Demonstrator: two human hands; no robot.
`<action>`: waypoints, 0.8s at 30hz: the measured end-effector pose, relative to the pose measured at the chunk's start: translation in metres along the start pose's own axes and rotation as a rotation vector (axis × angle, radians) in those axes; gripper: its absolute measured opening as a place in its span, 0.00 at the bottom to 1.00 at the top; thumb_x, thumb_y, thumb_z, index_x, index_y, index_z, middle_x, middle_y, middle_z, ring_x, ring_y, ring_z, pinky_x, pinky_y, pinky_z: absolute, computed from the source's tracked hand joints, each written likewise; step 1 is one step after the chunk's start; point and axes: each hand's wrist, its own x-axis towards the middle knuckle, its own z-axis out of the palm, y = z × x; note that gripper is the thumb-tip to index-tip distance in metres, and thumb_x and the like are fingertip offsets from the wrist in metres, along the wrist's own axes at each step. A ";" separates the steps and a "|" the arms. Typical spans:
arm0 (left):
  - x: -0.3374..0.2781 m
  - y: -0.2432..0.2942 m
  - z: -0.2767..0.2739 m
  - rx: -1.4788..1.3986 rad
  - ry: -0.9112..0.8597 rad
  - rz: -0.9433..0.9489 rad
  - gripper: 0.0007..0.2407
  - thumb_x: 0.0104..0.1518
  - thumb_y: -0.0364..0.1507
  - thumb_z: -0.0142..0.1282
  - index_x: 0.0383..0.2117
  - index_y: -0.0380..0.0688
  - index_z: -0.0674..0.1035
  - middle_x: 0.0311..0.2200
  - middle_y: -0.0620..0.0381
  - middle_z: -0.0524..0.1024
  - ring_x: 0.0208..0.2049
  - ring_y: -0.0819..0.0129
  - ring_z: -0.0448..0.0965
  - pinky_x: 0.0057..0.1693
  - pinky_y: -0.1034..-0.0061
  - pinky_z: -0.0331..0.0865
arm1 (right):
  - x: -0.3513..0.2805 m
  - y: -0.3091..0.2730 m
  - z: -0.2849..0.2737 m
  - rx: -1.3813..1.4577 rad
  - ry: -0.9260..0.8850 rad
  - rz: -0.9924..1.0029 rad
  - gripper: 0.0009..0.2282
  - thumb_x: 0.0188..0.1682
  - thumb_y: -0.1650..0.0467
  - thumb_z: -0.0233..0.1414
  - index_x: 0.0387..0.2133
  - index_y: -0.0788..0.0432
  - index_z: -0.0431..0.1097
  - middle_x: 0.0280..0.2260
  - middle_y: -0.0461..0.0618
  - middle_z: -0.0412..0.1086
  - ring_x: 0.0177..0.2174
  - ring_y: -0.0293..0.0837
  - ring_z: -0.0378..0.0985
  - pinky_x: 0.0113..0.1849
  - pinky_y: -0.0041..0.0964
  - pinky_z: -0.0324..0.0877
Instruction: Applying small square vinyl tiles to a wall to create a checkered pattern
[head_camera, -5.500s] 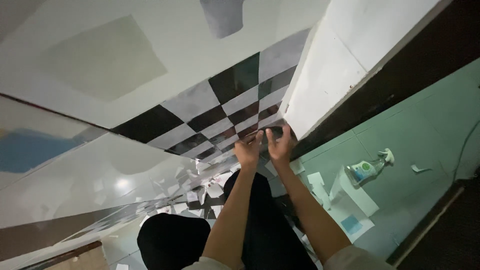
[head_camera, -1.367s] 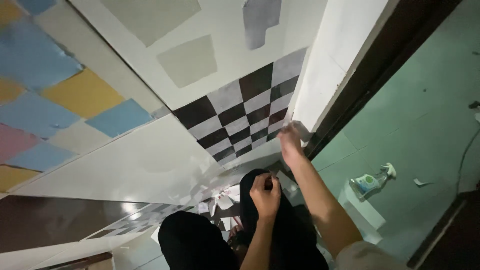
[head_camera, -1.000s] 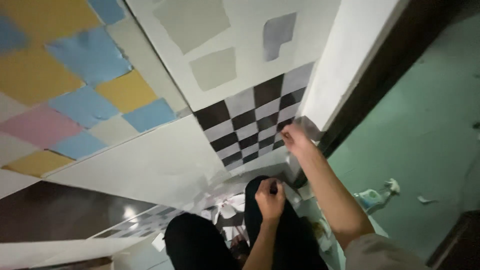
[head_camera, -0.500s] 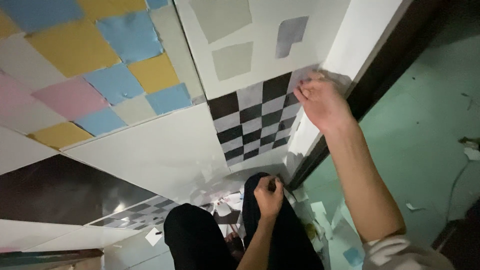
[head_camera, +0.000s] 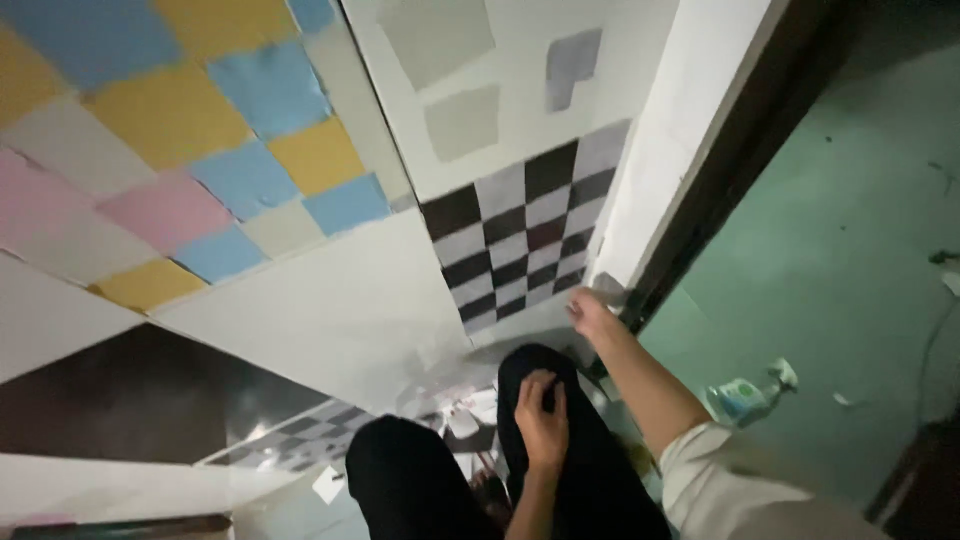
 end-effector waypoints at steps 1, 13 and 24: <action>0.000 -0.003 0.001 -0.001 0.008 0.017 0.03 0.62 0.22 0.61 0.39 0.40 0.82 0.41 0.51 0.81 0.45 0.56 0.84 0.54 0.67 0.75 | 0.015 -0.003 0.005 0.003 -0.015 -0.010 0.12 0.50 0.78 0.50 0.23 0.45 0.62 0.20 0.40 0.58 0.24 0.36 0.64 0.39 0.36 0.74; 0.001 -0.020 0.020 0.100 -0.048 -0.006 0.04 0.63 0.24 0.60 0.41 0.40 0.83 0.43 0.51 0.80 0.49 0.55 0.84 0.55 0.63 0.76 | -0.052 -0.080 0.064 -0.007 -0.090 -0.116 0.04 0.57 0.75 0.57 0.32 0.60 0.76 0.28 0.49 0.77 0.28 0.42 0.80 0.31 0.30 0.76; 0.003 -0.018 0.020 -0.013 0.015 0.064 0.05 0.61 0.22 0.62 0.41 0.41 0.82 0.44 0.50 0.79 0.48 0.56 0.83 0.57 0.66 0.75 | -0.395 -0.224 0.220 0.068 -0.039 -0.070 0.19 0.49 0.87 0.46 0.56 0.75 0.60 0.62 0.65 0.60 0.61 0.56 0.70 0.70 0.56 0.60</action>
